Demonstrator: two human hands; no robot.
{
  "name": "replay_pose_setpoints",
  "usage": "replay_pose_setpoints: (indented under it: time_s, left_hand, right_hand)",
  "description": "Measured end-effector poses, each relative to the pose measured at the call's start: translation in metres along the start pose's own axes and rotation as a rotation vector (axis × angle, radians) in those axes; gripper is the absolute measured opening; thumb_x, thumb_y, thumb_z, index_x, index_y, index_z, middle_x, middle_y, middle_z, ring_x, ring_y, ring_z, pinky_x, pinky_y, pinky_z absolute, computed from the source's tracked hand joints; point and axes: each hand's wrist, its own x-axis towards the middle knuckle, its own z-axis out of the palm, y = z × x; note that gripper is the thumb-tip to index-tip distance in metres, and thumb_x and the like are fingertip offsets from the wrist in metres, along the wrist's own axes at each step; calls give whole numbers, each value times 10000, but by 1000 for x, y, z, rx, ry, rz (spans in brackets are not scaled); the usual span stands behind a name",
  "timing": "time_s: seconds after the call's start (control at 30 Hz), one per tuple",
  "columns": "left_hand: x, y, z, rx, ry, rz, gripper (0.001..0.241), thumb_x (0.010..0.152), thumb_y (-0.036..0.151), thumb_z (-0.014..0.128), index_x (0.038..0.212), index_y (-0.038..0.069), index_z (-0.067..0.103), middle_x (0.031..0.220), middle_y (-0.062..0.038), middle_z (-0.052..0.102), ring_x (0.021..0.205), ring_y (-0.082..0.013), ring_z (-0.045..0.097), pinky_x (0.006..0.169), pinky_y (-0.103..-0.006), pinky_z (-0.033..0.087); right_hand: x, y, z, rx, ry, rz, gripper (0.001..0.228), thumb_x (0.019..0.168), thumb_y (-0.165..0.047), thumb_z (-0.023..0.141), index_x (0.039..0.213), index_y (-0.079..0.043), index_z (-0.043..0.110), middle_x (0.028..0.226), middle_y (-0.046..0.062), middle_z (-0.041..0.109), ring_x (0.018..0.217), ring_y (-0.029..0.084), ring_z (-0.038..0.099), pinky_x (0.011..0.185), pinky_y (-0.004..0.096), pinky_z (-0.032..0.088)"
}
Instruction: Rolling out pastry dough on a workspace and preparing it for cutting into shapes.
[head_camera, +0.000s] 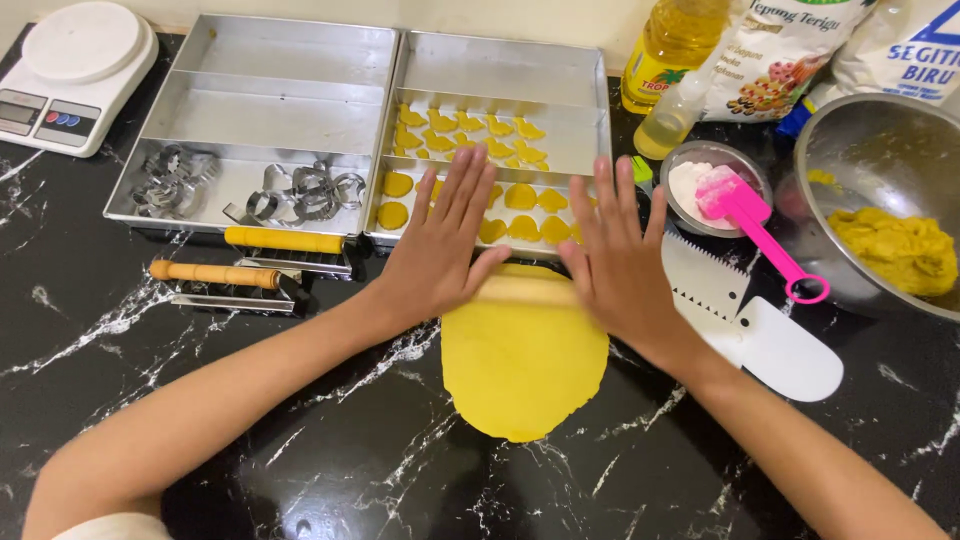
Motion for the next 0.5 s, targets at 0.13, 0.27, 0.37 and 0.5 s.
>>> replay_pose_setpoints:
  time_s: [0.13, 0.27, 0.37, 0.5]
  left_hand:
    - [3, 2, 0, 138, -49, 23, 835, 1078, 498, 462, 1615, -73, 171, 1714, -211, 142, 1606, -320, 70, 1290, -535, 86]
    - [-29, 19, -4, 23, -82, 18, 850, 1046, 500, 463, 1598, -81, 180, 1696, -225, 147, 1587, -335, 86, 1262, -539, 96]
    - [-47, 30, -12, 7, -131, 41, 826, 1050, 480, 438, 1591, -94, 196, 1694, -239, 158, 1592, -345, 97, 1263, -534, 107]
    - [-45, 28, -9, 48, -155, 61, 799, 1062, 481, 397, 1591, -90, 218, 1697, -228, 182, 1598, -338, 109, 1267, -528, 98]
  right_hand:
    - [0, -2, 1, -41, -29, 43, 662, 1065, -309, 504, 1615, -2, 300, 1694, 257, 213, 1588, 417, 150, 1230, 657, 81]
    - [-32, -22, -10, -4, -96, 20, 661, 1043, -322, 486, 1595, -6, 308, 1685, 237, 217, 1578, 398, 149, 1222, 643, 100]
    - [-48, -35, -18, 3, -148, 22, 639, 1024, -314, 477, 1586, -55, 317, 1681, 194, 231, 1575, 362, 156, 1219, 627, 110]
    - [-45, -30, -17, 31, -151, 32, 637, 1020, -309, 476, 1586, -69, 311, 1678, 180, 234, 1572, 348, 154, 1212, 630, 106]
